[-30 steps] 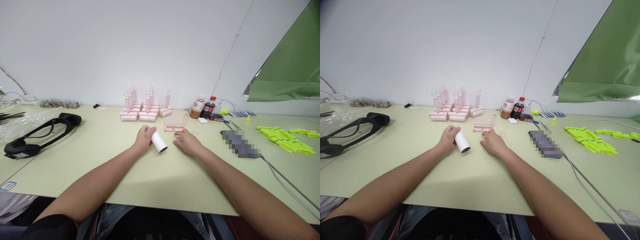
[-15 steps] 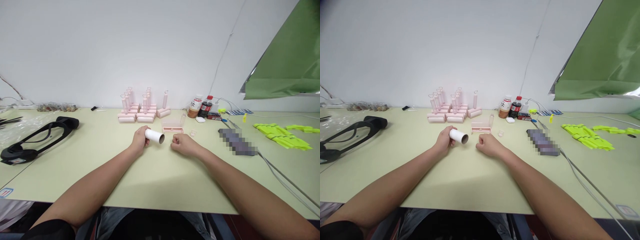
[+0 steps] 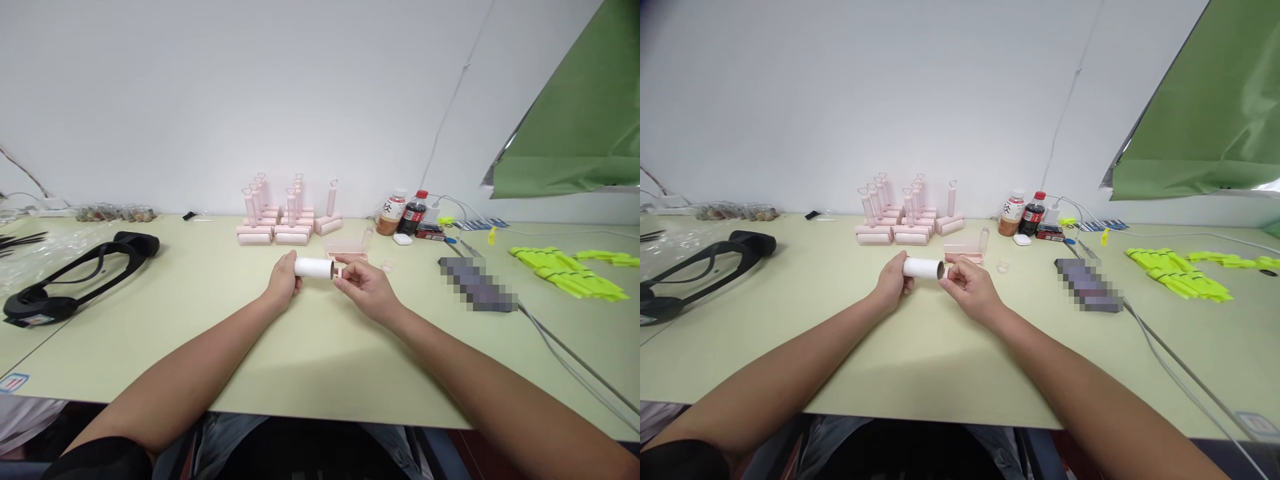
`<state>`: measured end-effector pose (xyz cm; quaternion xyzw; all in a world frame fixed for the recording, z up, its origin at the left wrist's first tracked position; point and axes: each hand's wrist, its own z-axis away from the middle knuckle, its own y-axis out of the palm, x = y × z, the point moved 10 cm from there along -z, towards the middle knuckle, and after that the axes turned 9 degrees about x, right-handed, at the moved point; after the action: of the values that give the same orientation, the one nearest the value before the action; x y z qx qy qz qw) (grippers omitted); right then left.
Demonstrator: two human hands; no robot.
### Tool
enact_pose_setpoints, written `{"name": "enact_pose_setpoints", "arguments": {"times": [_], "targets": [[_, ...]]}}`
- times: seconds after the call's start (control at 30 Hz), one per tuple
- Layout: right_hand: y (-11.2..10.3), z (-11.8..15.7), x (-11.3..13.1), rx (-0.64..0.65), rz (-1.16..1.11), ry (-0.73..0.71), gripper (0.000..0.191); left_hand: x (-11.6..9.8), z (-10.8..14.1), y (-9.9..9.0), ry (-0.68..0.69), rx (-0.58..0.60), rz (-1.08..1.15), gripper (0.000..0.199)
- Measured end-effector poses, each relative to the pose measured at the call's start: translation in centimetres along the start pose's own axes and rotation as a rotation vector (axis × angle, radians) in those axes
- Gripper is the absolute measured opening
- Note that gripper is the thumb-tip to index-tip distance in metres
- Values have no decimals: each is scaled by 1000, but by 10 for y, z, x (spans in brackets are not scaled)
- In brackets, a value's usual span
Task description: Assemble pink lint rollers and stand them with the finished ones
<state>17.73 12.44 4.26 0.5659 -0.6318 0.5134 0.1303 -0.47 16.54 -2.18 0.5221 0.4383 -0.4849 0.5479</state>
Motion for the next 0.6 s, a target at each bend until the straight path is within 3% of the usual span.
{"name": "enact_pose_setpoints", "arguments": {"times": [0.37, 0.6], "targets": [[6, 1, -9, 37, 5, 47, 16, -5, 4, 11, 76, 99, -192, 30], [11, 0, -11, 88, 7, 62, 15, -2, 3, 12, 46, 111, -167, 29]]}}
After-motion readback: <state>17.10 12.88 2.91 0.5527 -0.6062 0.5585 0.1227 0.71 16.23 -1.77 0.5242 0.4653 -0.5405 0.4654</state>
